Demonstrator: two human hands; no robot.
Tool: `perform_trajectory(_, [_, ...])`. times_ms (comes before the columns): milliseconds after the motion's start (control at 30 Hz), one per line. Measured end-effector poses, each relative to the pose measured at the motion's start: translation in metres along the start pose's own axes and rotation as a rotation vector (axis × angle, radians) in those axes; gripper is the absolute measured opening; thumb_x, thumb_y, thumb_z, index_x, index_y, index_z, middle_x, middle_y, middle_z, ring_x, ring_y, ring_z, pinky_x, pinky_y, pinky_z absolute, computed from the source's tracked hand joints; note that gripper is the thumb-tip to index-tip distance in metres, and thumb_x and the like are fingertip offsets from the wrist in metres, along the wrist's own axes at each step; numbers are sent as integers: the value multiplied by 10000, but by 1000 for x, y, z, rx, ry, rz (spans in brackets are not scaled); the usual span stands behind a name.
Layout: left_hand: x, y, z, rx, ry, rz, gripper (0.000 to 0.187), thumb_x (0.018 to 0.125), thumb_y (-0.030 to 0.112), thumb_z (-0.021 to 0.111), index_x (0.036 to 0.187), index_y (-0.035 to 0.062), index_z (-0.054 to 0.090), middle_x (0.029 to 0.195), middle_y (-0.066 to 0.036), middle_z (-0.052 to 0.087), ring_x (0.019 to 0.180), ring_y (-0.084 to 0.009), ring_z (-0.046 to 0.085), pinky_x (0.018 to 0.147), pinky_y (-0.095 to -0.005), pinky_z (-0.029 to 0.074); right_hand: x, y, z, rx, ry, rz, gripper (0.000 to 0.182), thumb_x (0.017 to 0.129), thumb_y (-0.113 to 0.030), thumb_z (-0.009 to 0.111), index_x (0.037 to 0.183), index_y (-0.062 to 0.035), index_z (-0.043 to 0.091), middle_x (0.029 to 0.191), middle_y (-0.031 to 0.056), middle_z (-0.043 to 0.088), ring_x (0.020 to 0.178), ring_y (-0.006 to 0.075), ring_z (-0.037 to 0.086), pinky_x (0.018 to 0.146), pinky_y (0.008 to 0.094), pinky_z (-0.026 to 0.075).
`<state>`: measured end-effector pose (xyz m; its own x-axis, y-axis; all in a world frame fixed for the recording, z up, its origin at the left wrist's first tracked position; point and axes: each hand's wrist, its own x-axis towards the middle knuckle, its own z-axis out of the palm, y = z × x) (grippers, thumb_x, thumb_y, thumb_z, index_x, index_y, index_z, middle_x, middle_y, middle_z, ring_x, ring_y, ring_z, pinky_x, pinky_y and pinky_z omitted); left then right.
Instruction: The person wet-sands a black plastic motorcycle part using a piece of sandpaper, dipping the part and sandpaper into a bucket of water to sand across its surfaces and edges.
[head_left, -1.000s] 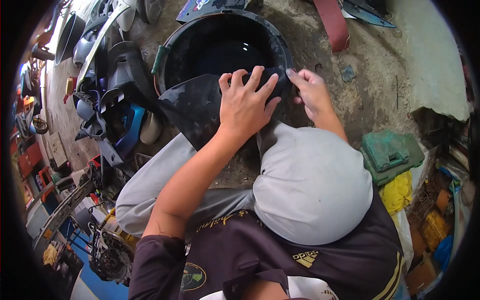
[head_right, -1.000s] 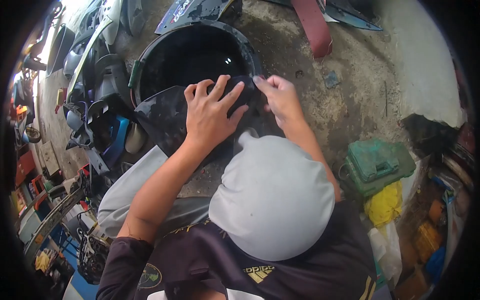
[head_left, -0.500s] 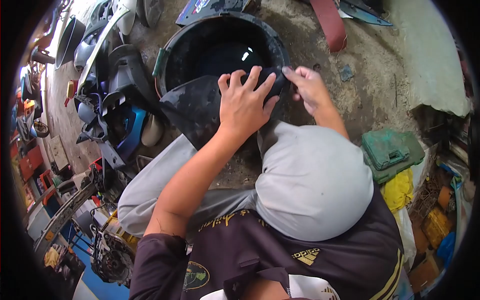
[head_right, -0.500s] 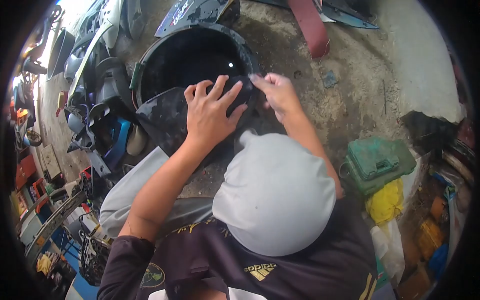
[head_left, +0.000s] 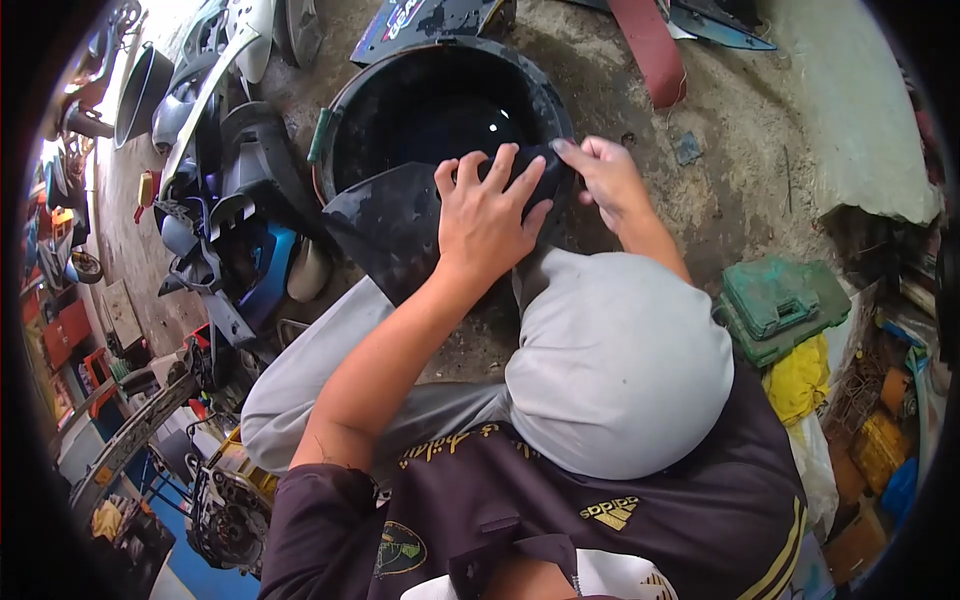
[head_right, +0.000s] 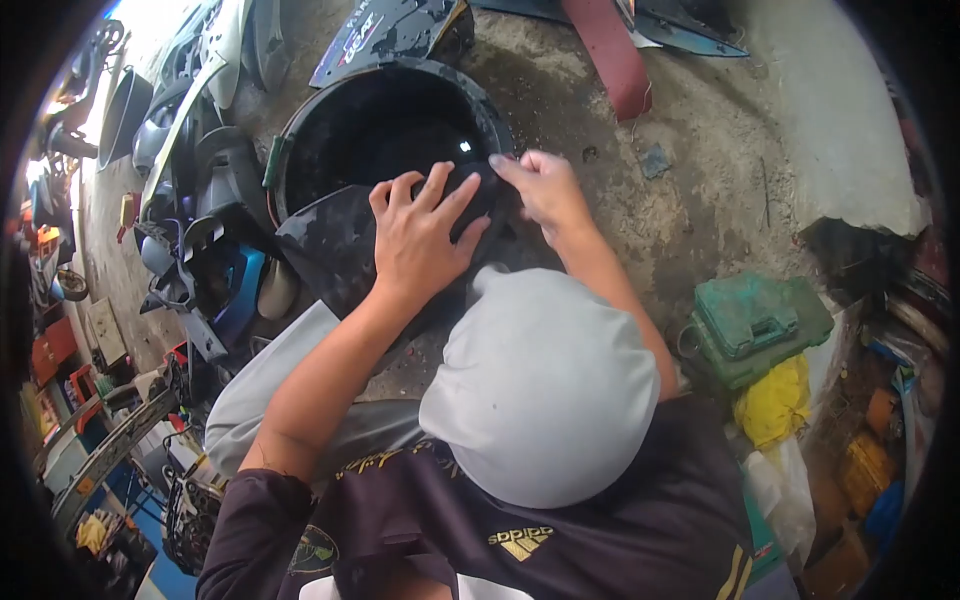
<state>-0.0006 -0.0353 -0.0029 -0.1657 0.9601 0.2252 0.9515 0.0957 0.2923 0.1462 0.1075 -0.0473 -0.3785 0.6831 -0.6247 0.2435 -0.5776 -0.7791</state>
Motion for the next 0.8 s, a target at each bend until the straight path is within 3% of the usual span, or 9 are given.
perform_trajectory(67, [-2, 0, 1, -2, 6, 6, 530, 842, 347, 875, 1347, 229, 761, 1417, -82, 668, 1210, -351, 600, 1065, -532, 388, -6, 1, 0, 78, 11, 67, 442, 979, -315, 873, 731, -162, 540, 665, -79, 505, 558, 43, 419, 479, 279, 316])
perform_trajectory(200, [1, -3, 1, 28, -10, -7, 545, 832, 350, 884, 1350, 232, 759, 1422, -82, 665, 1217, -357, 595, 1071, -532, 385, 16, 5, 3, -40, -28, -93, 454, 985, -323, 871, 722, -172, 533, 670, -77, 517, 557, 51, 439, 485, 274, 340])
perform_trajectory(333, [1, -1, 0, 19, -3, -8, 555, 846, 347, 876, 1374, 241, 744, 1422, -85, 668, 1216, -362, 602, 1072, -534, 387, -3, 6, 3, 69, 26, 27, 458, 985, -326, 869, 718, -162, 535, 674, -71, 524, 568, 41, 447, 479, 285, 342])
perform_trajectory(400, [-3, -2, 1, 18, -2, -14, 555, 841, 348, 880, 1370, 243, 747, 1415, -81, 665, 1216, -356, 602, 1075, -534, 386, 24, 15, 5, -74, 11, -145, 469, 1001, -320, 854, 713, -161, 519, 689, -64, 542, 610, 39, 475, 502, 271, 371])
perform_trajectory(467, [0, -4, 2, 23, 1, -3, 557, 838, 349, 882, 1369, 244, 748, 1414, -77, 663, 1216, -355, 602, 1077, -535, 385, 20, 7, 5, -64, -38, -147, 424, 1020, -343, 833, 767, -159, 546, 713, -63, 552, 618, 45, 483, 535, 266, 387])
perform_trajectory(567, [3, -2, -1, 13, -7, -15, 554, 845, 345, 878, 1373, 245, 744, 1417, -70, 657, 1217, -357, 601, 1082, -535, 380, 0, 8, -2, 297, -86, 57, 374, 1043, -358, 805, 834, -158, 567, 743, -68, 552, 626, 49, 489, 559, 263, 388])
perform_trajectory(667, [1, -2, -2, 21, -19, -26, 551, 844, 345, 879, 1368, 241, 745, 1411, -73, 654, 1229, -344, 600, 1093, -529, 372, -2, 15, -10, 413, -51, 18, 348, 1058, -379, 784, 885, -157, 580, 773, -70, 554, 636, 47, 489, 554, 257, 387])
perform_trajectory(800, [3, -1, -2, 13, -22, -31, 553, 842, 345, 883, 1367, 243, 744, 1410, -69, 654, 1231, -331, 601, 1099, -524, 368, 1, 5, -2, 338, -39, -82, 229, 1082, -310, 744, 959, -143, 648, 801, -76, 551, 638, 23, 457, 544, 237, 382])
